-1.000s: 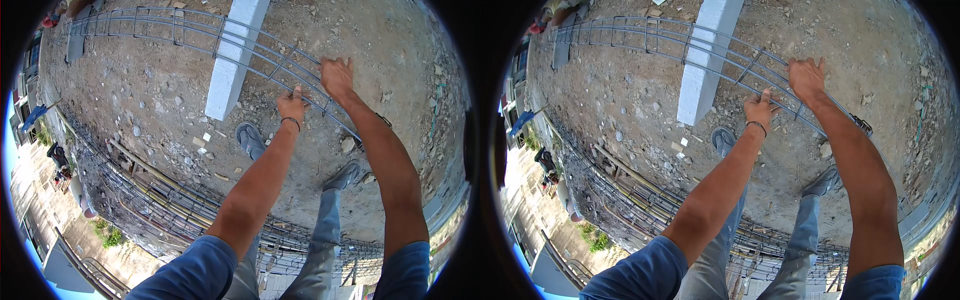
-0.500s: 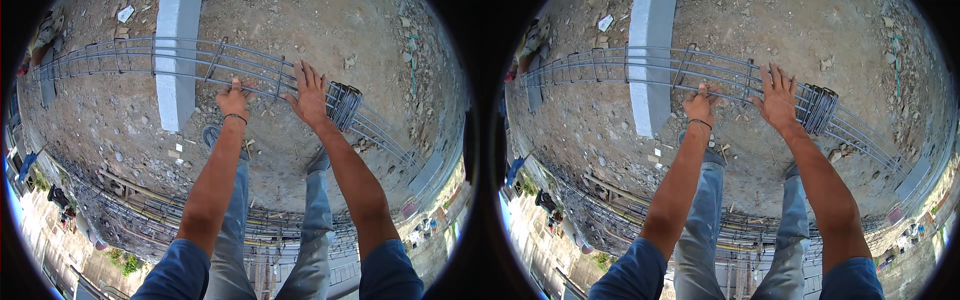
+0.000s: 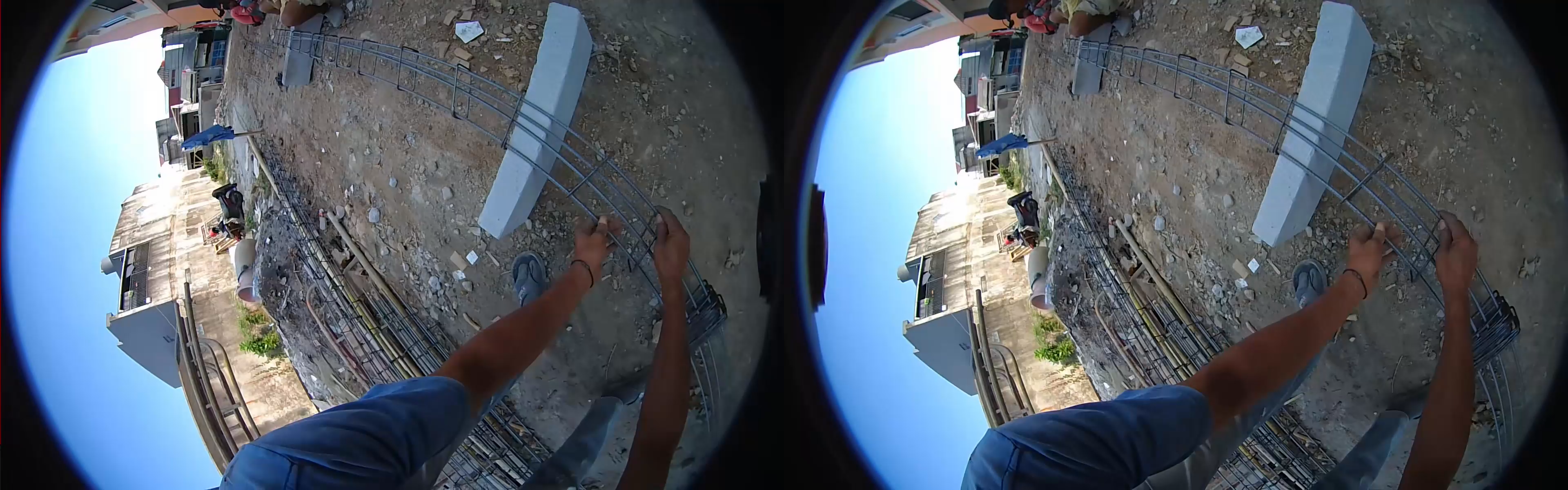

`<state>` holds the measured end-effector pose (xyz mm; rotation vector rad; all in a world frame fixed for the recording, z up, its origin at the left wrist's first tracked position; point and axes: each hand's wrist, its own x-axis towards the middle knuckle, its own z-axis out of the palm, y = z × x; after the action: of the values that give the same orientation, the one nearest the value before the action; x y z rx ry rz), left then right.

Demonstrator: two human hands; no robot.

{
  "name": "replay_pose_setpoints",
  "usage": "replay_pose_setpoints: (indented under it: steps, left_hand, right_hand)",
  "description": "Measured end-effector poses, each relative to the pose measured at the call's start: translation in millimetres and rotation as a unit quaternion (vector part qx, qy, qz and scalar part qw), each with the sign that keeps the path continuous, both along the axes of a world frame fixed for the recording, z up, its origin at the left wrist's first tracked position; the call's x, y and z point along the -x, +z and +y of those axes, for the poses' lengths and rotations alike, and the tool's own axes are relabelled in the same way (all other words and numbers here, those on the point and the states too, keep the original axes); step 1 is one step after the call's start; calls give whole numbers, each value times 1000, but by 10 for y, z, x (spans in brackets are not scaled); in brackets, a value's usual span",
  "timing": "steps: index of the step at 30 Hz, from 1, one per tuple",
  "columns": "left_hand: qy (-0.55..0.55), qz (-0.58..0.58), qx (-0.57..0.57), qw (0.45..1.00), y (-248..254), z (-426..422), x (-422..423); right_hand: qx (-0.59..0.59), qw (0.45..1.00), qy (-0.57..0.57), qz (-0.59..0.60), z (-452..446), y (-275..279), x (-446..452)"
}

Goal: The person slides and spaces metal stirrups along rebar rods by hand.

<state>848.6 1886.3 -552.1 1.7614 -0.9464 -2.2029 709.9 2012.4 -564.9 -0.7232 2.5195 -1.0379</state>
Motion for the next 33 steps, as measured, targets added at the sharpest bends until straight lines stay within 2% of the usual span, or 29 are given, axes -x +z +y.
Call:
replay_pose_setpoints:
  steps: [1, 3, 6, 9, 15, 22, 25, 26, 27, 28, 29, 31, 33]
  left_hand:
    - [2, 3, -1, 1000, -3, 42, -18]
    - [-19, 14, -27, 999, -12, 98, -54]
    - [-12, 24, -20, 999, -156, 91, -80]
    - [-1, -12, -35, 999, -161, 87, -31]
    - [20, -14, -20, 999, -105, 37, 19]
    - [-21, 4, -22, 1000, -60, -88, -22]
    - [-30, 15, -45, 998, 34, -137, -34]
    - [-64, 52, -61, 995, -86, -172, -126]
    - [-63, 25, -43, 997, -62, -159, -154]
    - [-49, -7, -10, 999, 17, -118, -199]
    - [-60, 2, 23, 998, 12, -77, -325]
    - [-53, -5, -34, 998, 386, 76, -601]
    - [-27, 1, -108, 994, 871, 337, -1026]
  right_hand:
    - [-1, 1000, 2, 3, 7, 10, 28]
    - [-68, 990, -14, -123, -53, 183, 71]
    - [-37, 990, -10, -139, -38, 167, 100]
    - [-37, 996, 13, -85, -16, 70, 116]
    - [-25, 999, 6, -37, 67, -12, 51]
    - [-56, 993, 10, -101, 10, 177, 70]
    - [17, 999, -2, -35, 87, 4, 6]
    - [38, 999, -10, -23, 78, 55, -22]
    - [-33, 998, 6, -48, 78, 238, -16]
    - [-72, 997, 13, 2, 100, 259, -55]
    - [-106, 994, 12, -1, 119, 303, -87]
    - [-150, 986, 57, 50, 154, 313, -132]
    - [-204, 974, 84, 43, 103, 405, -167]
